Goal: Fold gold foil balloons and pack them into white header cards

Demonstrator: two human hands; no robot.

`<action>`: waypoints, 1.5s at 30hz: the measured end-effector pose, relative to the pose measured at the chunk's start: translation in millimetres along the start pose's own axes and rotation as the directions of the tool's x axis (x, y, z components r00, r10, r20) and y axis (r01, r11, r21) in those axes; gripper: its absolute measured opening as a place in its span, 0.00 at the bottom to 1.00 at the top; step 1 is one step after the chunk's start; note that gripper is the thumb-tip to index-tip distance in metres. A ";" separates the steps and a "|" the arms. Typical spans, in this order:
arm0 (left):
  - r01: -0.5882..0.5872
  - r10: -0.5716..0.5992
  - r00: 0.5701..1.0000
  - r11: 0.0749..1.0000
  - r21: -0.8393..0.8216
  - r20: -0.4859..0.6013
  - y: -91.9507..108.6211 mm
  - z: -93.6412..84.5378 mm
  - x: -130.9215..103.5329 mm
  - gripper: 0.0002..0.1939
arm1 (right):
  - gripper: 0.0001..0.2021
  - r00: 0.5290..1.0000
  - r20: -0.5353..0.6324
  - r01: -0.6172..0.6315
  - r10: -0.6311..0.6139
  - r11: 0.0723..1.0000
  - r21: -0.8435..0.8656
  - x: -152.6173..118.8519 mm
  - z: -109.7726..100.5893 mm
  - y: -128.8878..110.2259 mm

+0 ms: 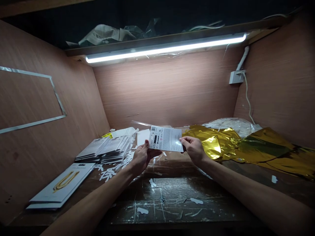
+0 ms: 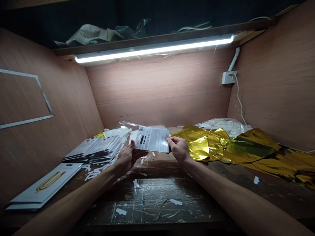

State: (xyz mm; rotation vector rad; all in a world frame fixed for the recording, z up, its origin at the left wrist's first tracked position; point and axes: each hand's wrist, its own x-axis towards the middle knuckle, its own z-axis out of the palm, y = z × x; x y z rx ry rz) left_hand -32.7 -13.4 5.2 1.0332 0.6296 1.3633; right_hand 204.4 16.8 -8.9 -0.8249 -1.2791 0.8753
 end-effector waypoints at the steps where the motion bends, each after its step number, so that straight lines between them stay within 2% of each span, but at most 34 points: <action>1: -0.008 0.008 1.000 1.000 0.007 0.023 -2.2 0.1 -0.4 0.19 | 0.16 1.000 -0.011 -0.005 0.005 1.000 -0.006 -0.6 0.7 1.6; 4: -0.044 0.042 0.997 0.999 0.020 0.067 -5.6 1.9 -1.4 0.16 | 0.15 1.000 -0.022 0.012 -0.013 0.999 -0.043 -1.9 2.1 3.4; 7: -0.081 0.080 0.996 0.997 0.005 0.036 -3.8 3.9 -0.8 0.14 | 0.16 1.000 0.016 -0.004 0.004 1.000 0.016 -2.8 2.2 -0.6; 10: -0.114 0.114 0.993 0.993 -0.012 -0.010 -0.1 3.1 1.5 0.12 | 0.19 0.968 0.230 -0.141 0.103 0.977 0.158 -3.1 0.3 -7.0; 12: -0.113 0.112 0.993 0.994 -0.006 -0.031 1.6 1.6 3.0 0.11 | 0.20 0.919 0.363 -0.223 0.156 0.963 0.151 -2.7 -1.5 -9.7; 14: -0.093 0.093 0.995 0.996 0.007 -0.042 2.5 0.6 4.1 0.11 | 0.21 0.897 0.404 -0.240 0.181 0.966 0.100 -1.9 -2.9 -10.2; 17: -0.053 0.053 0.998 0.999 0.009 -0.044 4.5 0.1 4.3 0.11 | 0.21 0.913 0.362 -0.241 0.188 0.965 0.107 -0.3 -4.0 -8.5; 20: -0.034 0.034 0.999 0.999 0.010 -0.010 9.6 -1.1 2.8 0.17 | 0.19 0.923 0.329 -0.268 0.201 0.948 0.171 1.2 -5.3 -7.5; 23: -0.066 0.056 0.990 0.995 0.075 0.127 15.9 -3.6 -0.6 0.23 | 0.18 0.918 0.326 -0.301 0.226 0.933 0.199 1.9 -6.9 -7.9; 26: -0.163 0.111 0.966 0.962 0.217 0.234 19.2 -6.1 -3.7 0.23 | 0.18 0.910 0.334 -0.327 0.245 0.921 0.214 0.9 -7.3 -8.2; 30: -0.225 0.166 0.965 0.922 0.314 0.205 17.8 -8.2 -3.7 0.16 | 0.20 0.886 0.386 -0.354 0.257 0.912 0.206 -2.4 -4.7 -6.6; 34: -0.216 0.169 0.971 0.922 0.323 0.167 16.6 -8.5 -2.1 0.17 | 0.21 0.894 0.383 -0.324 0.230 0.925 0.199 -4.6 -1.7 -4.6; 39: -0.223 0.168 0.968 0.919 0.325 0.189 18.1 -7.6 -2.8 0.20 | 0.21 0.899 0.381 -0.312 0.216 0.926 0.211 -5.4 -0.7 -6.4; 45: -0.244 0.203 0.966 0.921 0.304 0.160 14.0 -5.6 -2.9 0.18 | 0.23 0.903 0.384 -0.290 0.193 0.933 0.212 -7.1 2.0 -5.8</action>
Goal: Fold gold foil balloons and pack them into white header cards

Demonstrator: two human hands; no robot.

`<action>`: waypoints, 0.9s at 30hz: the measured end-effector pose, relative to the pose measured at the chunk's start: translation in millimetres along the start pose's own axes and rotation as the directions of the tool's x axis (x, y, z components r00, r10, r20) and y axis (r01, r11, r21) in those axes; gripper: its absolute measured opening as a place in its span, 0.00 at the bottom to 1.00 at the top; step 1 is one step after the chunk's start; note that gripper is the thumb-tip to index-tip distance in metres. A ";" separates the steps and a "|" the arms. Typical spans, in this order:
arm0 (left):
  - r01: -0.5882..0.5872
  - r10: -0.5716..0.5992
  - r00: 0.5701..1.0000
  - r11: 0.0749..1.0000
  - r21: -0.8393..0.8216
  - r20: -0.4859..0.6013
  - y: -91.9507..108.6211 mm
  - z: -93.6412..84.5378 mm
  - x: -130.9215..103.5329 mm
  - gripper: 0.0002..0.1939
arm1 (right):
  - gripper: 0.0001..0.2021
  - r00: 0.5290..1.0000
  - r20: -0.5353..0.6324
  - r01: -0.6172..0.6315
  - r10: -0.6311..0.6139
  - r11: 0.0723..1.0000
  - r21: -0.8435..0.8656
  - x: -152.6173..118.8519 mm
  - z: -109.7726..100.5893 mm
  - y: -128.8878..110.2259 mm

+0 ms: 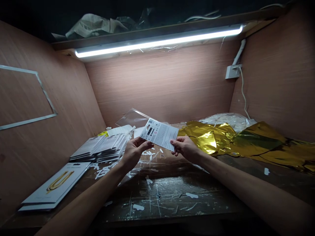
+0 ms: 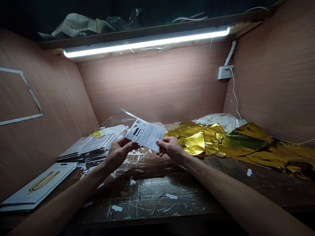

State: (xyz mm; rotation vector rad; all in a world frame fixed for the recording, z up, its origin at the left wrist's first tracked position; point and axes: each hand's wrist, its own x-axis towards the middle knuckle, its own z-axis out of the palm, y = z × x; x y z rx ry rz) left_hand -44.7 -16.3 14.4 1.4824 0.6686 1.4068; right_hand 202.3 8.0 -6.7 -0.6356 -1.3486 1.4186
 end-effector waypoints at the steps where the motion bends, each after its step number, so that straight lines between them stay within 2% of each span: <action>1: 0.001 -0.001 1.000 1.000 -0.018 -0.009 -1.3 0.6 0.1 0.18 | 0.23 1.000 0.000 0.006 -0.006 1.000 -0.003 0.0 0.4 1.1; 5: 0.007 -0.010 1.000 0.996 -0.090 -0.028 -4.0 1.4 1.0 0.17 | 0.23 1.000 -0.001 0.017 -0.017 1.000 0.001 -0.7 2.6 4.2; 10: 0.010 -0.013 0.999 0.996 -0.086 -0.033 -0.3 3.9 0.7 0.18 | 0.24 1.000 0.005 0.023 -0.023 1.000 0.016 -1.9 6.7 5.7; 17: 0.001 -0.018 0.992 0.991 -0.137 -0.127 -5.3 16.2 -1.0 0.16 | 0.26 0.999 0.039 0.035 -0.034 0.999 -0.024 -4.2 16.0 11.6; 22: 0.028 -0.040 0.996 0.988 -0.153 -0.078 -8.6 23.5 -4.5 0.10 | 0.26 0.998 0.032 0.056 -0.054 0.996 -0.075 -7.1 22.2 13.0; 27: 0.051 -0.058 0.997 0.990 -0.135 -0.049 -9.4 26.2 -8.1 0.09 | 0.26 0.998 0.020 0.055 -0.054 0.994 -0.093 -8.3 23.4 12.8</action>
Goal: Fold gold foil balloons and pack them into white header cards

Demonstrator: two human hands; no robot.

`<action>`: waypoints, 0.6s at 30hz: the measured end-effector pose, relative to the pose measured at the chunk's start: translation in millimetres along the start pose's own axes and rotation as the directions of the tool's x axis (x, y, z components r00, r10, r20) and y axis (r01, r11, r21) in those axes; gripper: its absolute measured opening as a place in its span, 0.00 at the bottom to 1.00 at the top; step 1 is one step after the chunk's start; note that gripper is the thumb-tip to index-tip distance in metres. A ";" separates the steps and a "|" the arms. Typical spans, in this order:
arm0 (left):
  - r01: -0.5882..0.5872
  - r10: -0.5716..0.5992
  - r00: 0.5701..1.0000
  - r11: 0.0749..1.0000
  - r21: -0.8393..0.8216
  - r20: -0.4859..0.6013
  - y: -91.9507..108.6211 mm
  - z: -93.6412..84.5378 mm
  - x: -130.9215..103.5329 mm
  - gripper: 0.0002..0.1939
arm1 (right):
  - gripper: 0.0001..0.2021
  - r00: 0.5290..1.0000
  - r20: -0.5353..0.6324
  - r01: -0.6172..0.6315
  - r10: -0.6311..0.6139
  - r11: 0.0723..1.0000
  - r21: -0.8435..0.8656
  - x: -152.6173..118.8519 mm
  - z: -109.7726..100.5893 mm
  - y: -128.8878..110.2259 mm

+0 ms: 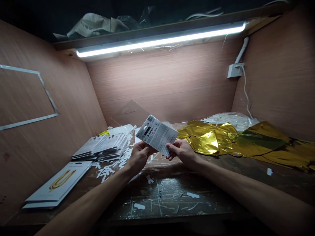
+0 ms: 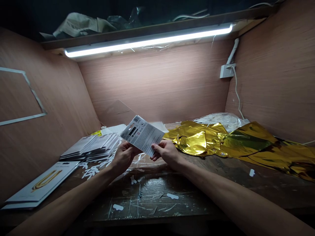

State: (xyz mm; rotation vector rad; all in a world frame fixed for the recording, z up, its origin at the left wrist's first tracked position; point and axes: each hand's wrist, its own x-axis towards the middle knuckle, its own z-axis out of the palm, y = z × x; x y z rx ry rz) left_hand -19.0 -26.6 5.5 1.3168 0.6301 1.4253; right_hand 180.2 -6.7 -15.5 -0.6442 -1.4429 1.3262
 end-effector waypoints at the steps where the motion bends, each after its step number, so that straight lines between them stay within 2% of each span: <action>1: 0.003 -0.003 1.000 1.000 0.001 -0.001 -0.8 -0.3 -0.3 0.09 | 0.26 1.000 0.000 -0.001 0.001 1.000 -0.003 -0.1 0.1 -0.2; 10: 0.044 -0.043 0.998 0.999 0.015 -0.049 -5.8 -1.3 -2.2 0.09 | 0.26 1.000 -0.002 0.015 -0.015 0.999 -0.028 -0.3 1.3 -2.3; 12: 0.063 -0.063 0.998 0.998 0.002 0.019 -1.2 -3.0 -2.8 0.10 | 0.26 1.000 -0.003 0.022 -0.022 0.999 -0.039 0.0 0.2 -3.4; 15: 0.120 -0.099 0.975 0.988 -0.097 0.199 10.7 -11.0 0.9 0.19 | 0.26 0.999 -0.012 0.036 -0.037 0.997 -0.063 0.6 -3.0 -5.5; 16: 0.132 -0.099 0.973 0.980 -0.150 0.207 15.0 -14.8 3.7 0.20 | 0.26 0.999 -0.013 0.036 -0.037 0.997 -0.074 0.8 -4.1 -6.0; 18: 0.099 -0.079 0.993 0.963 -0.252 0.087 21.8 -22.4 10.7 0.16 | 0.27 0.999 -0.005 0.032 -0.033 0.995 -0.097 0.9 -5.8 -6.5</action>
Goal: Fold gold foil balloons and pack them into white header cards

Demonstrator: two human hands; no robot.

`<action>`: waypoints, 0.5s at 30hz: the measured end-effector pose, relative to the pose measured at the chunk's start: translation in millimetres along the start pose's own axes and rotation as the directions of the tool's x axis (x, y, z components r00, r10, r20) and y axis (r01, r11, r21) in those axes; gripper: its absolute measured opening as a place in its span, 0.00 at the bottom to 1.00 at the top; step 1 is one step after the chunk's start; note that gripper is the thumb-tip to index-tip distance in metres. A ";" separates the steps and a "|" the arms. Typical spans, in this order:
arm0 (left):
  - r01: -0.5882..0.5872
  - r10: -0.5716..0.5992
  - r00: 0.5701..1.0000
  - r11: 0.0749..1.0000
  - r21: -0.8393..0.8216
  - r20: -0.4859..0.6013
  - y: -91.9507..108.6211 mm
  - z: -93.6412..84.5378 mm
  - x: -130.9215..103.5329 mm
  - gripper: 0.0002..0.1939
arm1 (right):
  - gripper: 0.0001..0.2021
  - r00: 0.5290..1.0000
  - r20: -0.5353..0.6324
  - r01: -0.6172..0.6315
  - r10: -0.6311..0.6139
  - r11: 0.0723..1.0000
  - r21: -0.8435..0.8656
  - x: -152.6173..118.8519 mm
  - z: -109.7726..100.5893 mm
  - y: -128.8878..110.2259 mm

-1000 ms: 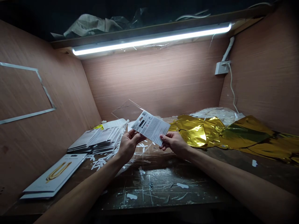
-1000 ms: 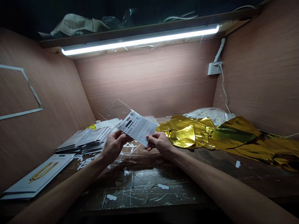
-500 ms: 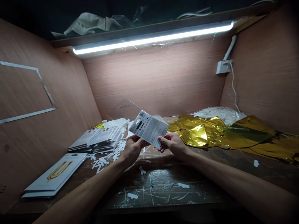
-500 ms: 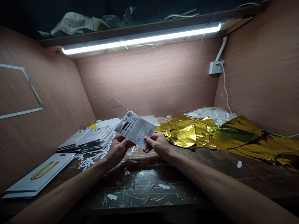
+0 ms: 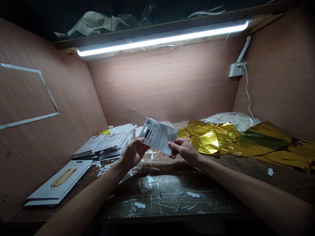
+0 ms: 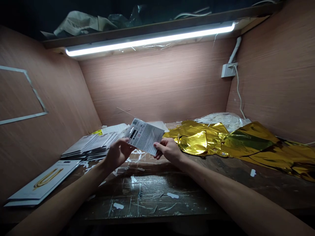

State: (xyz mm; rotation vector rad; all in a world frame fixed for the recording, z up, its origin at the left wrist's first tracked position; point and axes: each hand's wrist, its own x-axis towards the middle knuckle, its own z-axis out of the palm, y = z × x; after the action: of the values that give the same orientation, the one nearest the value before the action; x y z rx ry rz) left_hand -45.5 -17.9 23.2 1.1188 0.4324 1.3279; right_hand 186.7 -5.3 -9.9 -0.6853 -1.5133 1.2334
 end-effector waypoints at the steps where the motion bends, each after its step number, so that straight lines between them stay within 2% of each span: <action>1: -0.040 0.038 0.996 0.999 -0.026 -0.086 2.9 -2.7 3.0 0.13 | 0.27 1.000 0.009 -0.001 0.001 1.000 -0.012 0.0 -0.3 0.1; 3: -0.096 0.086 0.973 0.995 -0.039 -0.213 4.4 -5.9 7.7 0.10 | 0.27 1.000 0.023 0.001 -0.001 1.000 -0.027 -0.2 0.2 0.9; 4: -0.103 0.091 0.967 0.994 -0.039 -0.240 3.0 -6.1 9.0 0.09 | 0.27 1.000 0.024 0.003 -0.003 1.000 -0.031 -0.3 0.9 1.5; 11: -0.081 0.063 0.958 0.995 -0.054 -0.281 -19.1 10.5 4.1 0.06 | 0.28 1.000 0.019 0.002 -0.001 0.999 -0.045 1.0 6.6 2.2; 15: -0.054 0.034 0.956 0.997 -0.059 -0.290 -17.9 12.5 4.6 0.06 | 0.28 0.997 0.066 -0.025 0.028 0.999 -0.045 2.0 4.6 -6.7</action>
State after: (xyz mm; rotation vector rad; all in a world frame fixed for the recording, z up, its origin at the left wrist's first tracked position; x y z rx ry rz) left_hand -24.6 -16.0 15.5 0.8855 0.5752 1.5418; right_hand 182.9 -7.2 -2.7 -0.7014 -1.5948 1.2563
